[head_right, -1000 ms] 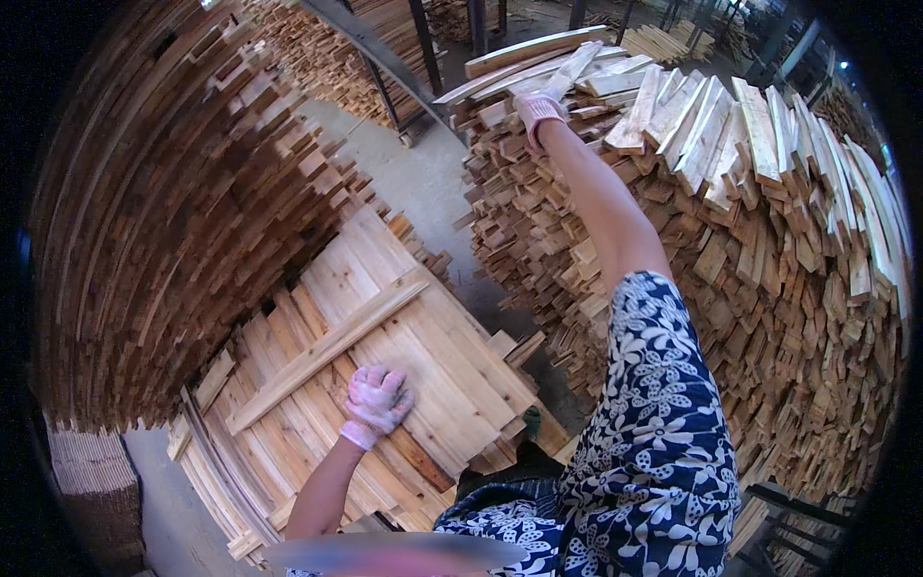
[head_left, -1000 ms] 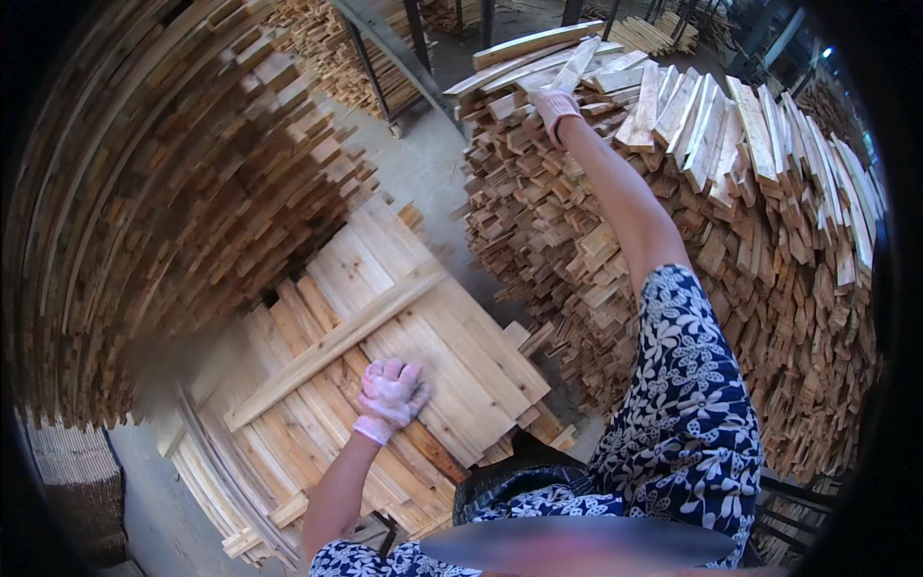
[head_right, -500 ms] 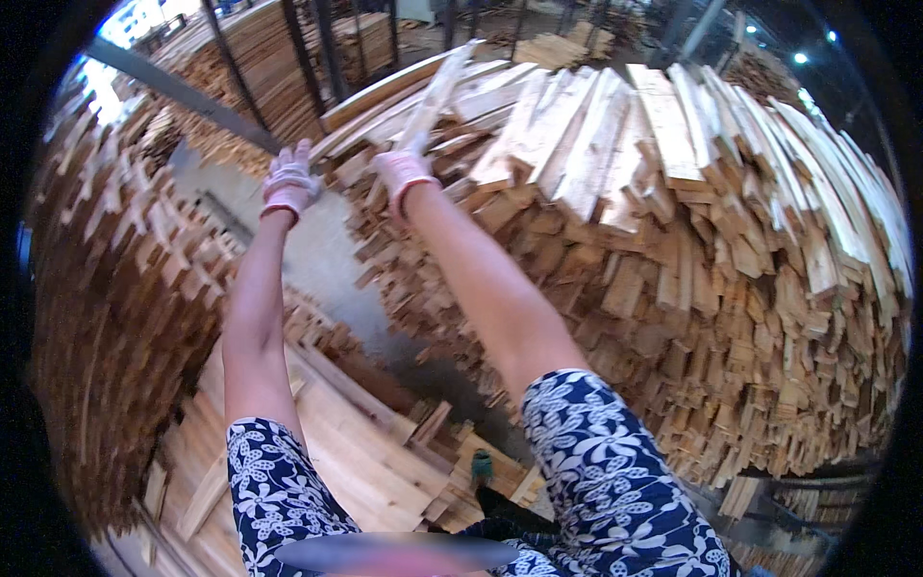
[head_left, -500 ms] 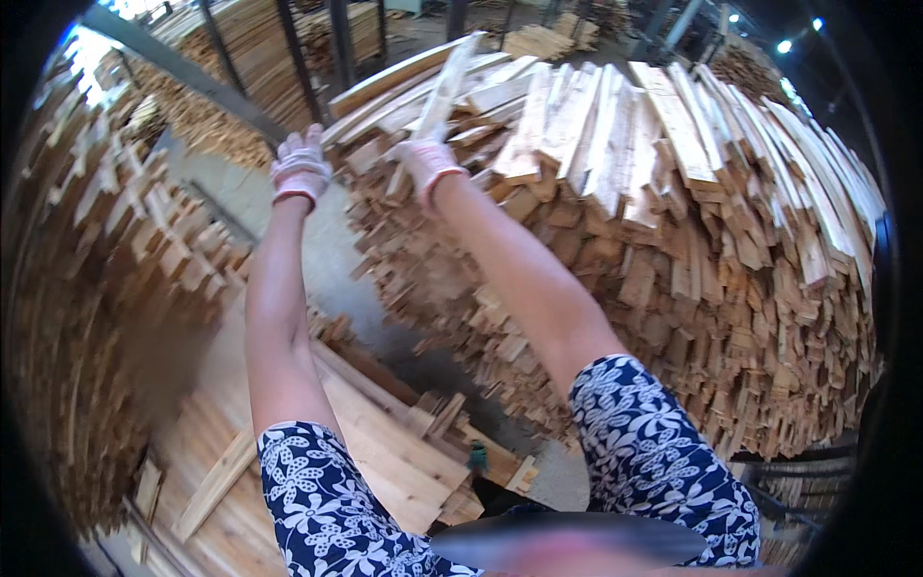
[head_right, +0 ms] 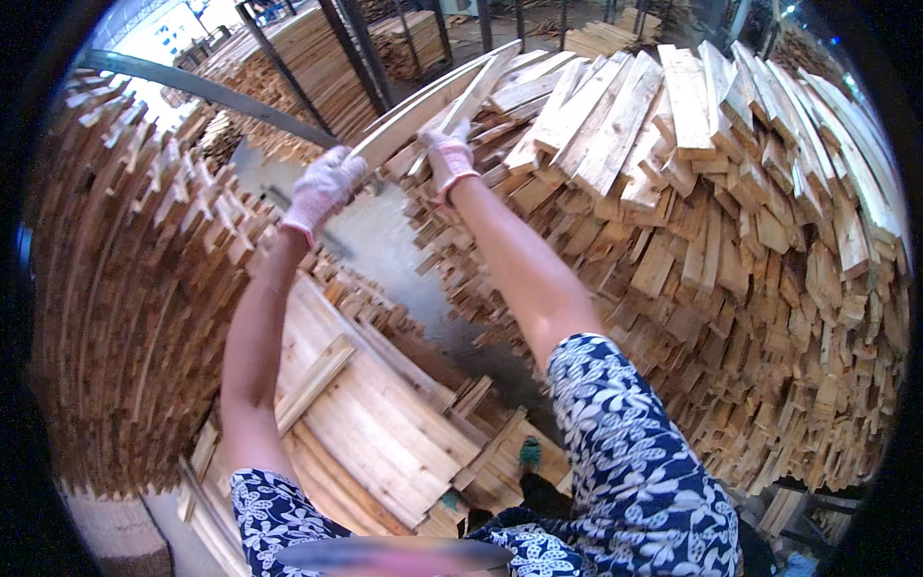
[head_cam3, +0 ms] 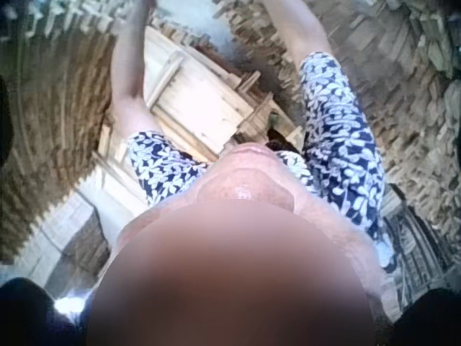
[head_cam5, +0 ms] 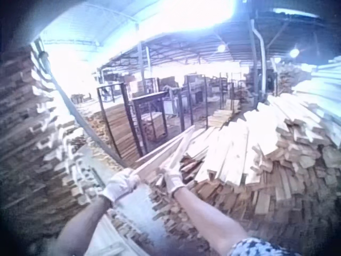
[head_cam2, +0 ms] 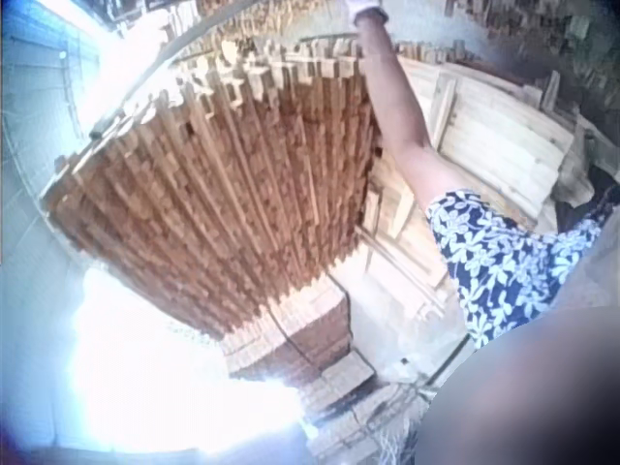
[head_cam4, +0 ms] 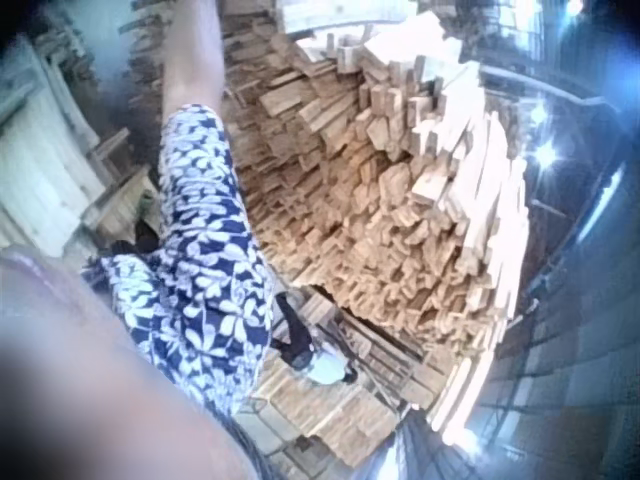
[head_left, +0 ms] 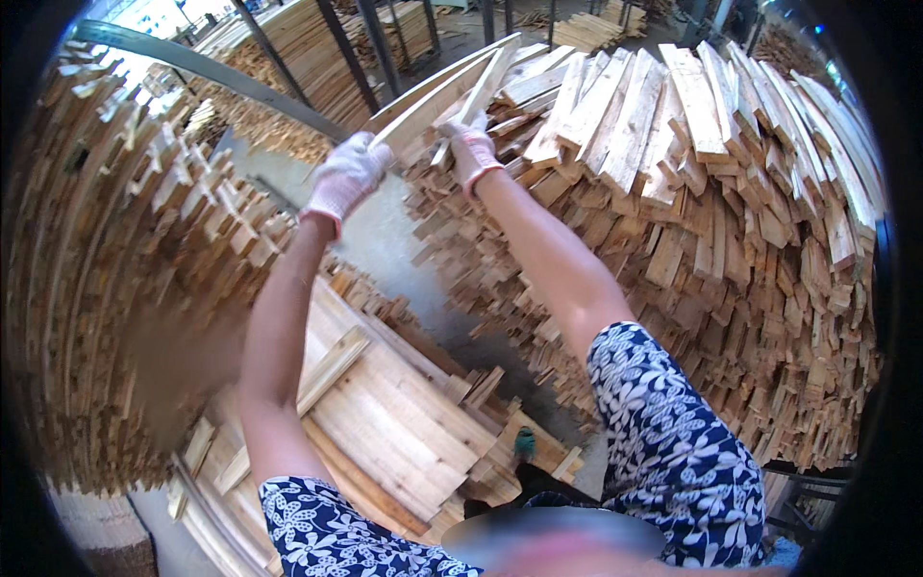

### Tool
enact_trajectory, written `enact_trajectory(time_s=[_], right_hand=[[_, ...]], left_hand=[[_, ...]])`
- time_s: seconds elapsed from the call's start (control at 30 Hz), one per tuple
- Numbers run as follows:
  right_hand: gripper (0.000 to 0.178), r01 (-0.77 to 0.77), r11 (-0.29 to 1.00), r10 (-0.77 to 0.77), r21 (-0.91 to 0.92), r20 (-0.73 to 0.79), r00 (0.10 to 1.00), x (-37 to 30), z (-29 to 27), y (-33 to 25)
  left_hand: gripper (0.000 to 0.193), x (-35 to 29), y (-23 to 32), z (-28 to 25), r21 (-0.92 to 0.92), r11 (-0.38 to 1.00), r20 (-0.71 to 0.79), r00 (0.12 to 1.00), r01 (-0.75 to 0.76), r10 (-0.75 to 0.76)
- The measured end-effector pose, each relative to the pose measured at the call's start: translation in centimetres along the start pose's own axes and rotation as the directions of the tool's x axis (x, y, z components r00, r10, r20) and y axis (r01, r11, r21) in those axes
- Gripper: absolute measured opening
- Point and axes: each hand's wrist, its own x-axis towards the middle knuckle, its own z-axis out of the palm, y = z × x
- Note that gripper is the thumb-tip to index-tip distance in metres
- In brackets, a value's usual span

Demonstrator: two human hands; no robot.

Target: The person repeatedly picks up bundles of light-colored wooden planks from a large pile and places them onto a metal rack. The person wears pink gloves and a floral shirt while organizing the wood in a warehouse setting.

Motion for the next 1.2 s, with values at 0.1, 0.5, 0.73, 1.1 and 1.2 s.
enact_trajectory(time_s=[0.1,0.5,0.73,1.1,1.2], right_hand=[[0.075,-0.246,0.969,0.246,-0.007,0.105,0.964,-10.2,4.2,-1.6],[0.052,-0.26,0.93,0.355,-0.26,0.45,0.819,-21.1,-4.7,4.9],[0.068,-0.085,0.843,0.346,-0.532,0.413,0.842,-33.4,3.2,1.3],[0.086,0.857,0.406,0.264,-0.319,0.938,0.224,-40.5,9.7,3.1],[0.076,0.965,0.218,0.324,-0.148,0.943,0.072,-40.9,16.9,5.9]], left_hand=[[0.04,-8.5,-1.4,0.8,-0.274,0.921,0.111,0.96,0.278,-0.256],[0.06,-28.3,3.9,9.2,-0.441,0.794,0.233,0.908,0.418,-0.349],[0.075,-45.7,9.4,10.6,-0.241,0.791,0.585,0.734,0.563,-0.345],[0.07,-52.2,-19.8,-8.9,0.663,0.607,-0.303,0.899,0.437,-0.316],[0.078,-52.3,-23.6,-10.9,0.619,0.643,-0.111,0.861,0.451,-0.497]])
